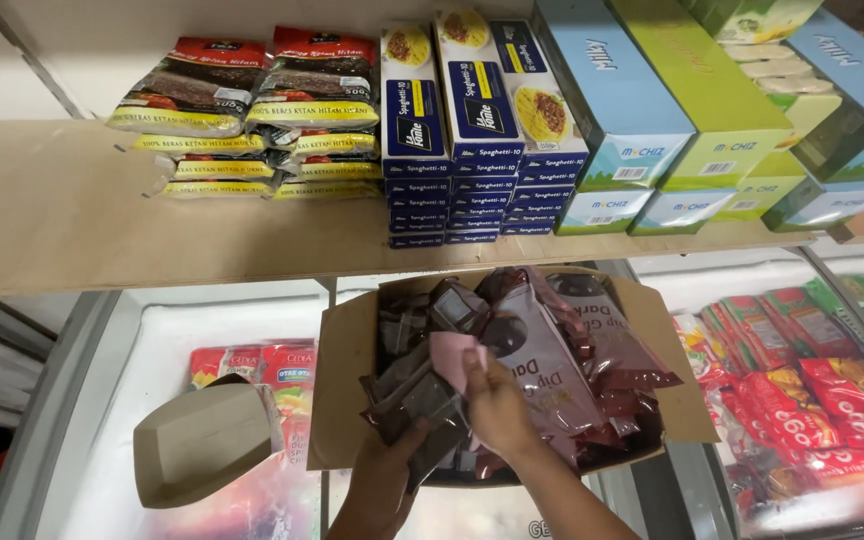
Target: The recorder wipes small food packets with a cloth and neatly arranges them on a grocery store shelf.
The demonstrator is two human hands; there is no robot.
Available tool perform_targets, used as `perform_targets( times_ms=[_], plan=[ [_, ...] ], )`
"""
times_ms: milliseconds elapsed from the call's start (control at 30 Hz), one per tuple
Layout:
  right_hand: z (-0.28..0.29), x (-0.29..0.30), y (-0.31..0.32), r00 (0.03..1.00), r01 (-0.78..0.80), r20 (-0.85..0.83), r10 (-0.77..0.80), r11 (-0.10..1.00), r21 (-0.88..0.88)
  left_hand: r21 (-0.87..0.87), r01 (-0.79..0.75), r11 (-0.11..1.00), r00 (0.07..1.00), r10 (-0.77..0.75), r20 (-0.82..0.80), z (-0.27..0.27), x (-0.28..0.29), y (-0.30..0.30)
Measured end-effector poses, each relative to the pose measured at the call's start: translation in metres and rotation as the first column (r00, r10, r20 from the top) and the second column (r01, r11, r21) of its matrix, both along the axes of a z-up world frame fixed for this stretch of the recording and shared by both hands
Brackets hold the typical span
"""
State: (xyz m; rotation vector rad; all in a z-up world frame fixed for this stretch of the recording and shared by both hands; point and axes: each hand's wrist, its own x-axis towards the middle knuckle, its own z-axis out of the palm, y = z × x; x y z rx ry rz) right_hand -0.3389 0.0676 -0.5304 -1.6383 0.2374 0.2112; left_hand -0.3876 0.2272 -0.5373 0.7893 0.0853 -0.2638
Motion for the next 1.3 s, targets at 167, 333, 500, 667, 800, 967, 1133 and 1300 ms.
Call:
perform_targets(
  times_ms=[167, 333, 500, 667, 800, 967, 1133, 1300],
  plan=[
    [0.053, -0.023, 0.006, 0.874, 0.099, 0.483, 0.055, 0.953, -0.287, -0.279, -0.069, 0.958, 0.973, 0.003, -0.230, 0.004, 0.006, -0.006],
    [0.019, -0.033, 0.019, 0.811, -0.209, 0.477, 0.340, 0.928, -0.307, -0.620, 0.275, 0.735, 0.961, -0.229, 0.155, 0.045, -0.001, 0.001],
    [0.040, -0.044, 0.033, 0.793, -0.103, 0.592, 0.146, 0.989, -0.106, -0.311, 0.133, 0.941, 0.990, -0.142, -0.006, -0.032, 0.021, -0.004],
    [0.060, -0.067, 0.045, 0.640, -0.051, 0.605, 0.474, 0.811, -0.583, -0.445, -0.120, 0.888, 0.982, 0.041, -0.183, -0.034, 0.024, -0.015],
    [0.087, -0.074, 0.039, 0.813, -0.439, 0.331, 0.479, 0.878, -0.193, -0.452, -0.122, 0.883, 0.960, -0.011, -0.280, -0.003, 0.024, -0.010],
    [0.050, -0.021, 0.008, 0.955, 0.253, 0.108, -0.275, 0.950, 0.184, -0.501, -0.029, 0.865, 0.975, -0.085, -0.203, 0.048, 0.016, -0.012],
    [0.083, -0.068, 0.038, 0.571, 0.003, 0.657, 0.492, 0.799, -0.601, -0.558, -0.016, 0.830, 0.969, -0.125, -0.214, 0.006, 0.029, -0.029],
    [0.064, -0.074, 0.029, 0.598, -0.038, 0.670, 0.440, 0.850, -0.525, -0.664, 0.197, 0.722, 0.976, -0.208, 0.063, -0.002, 0.042, -0.028]
  ],
)
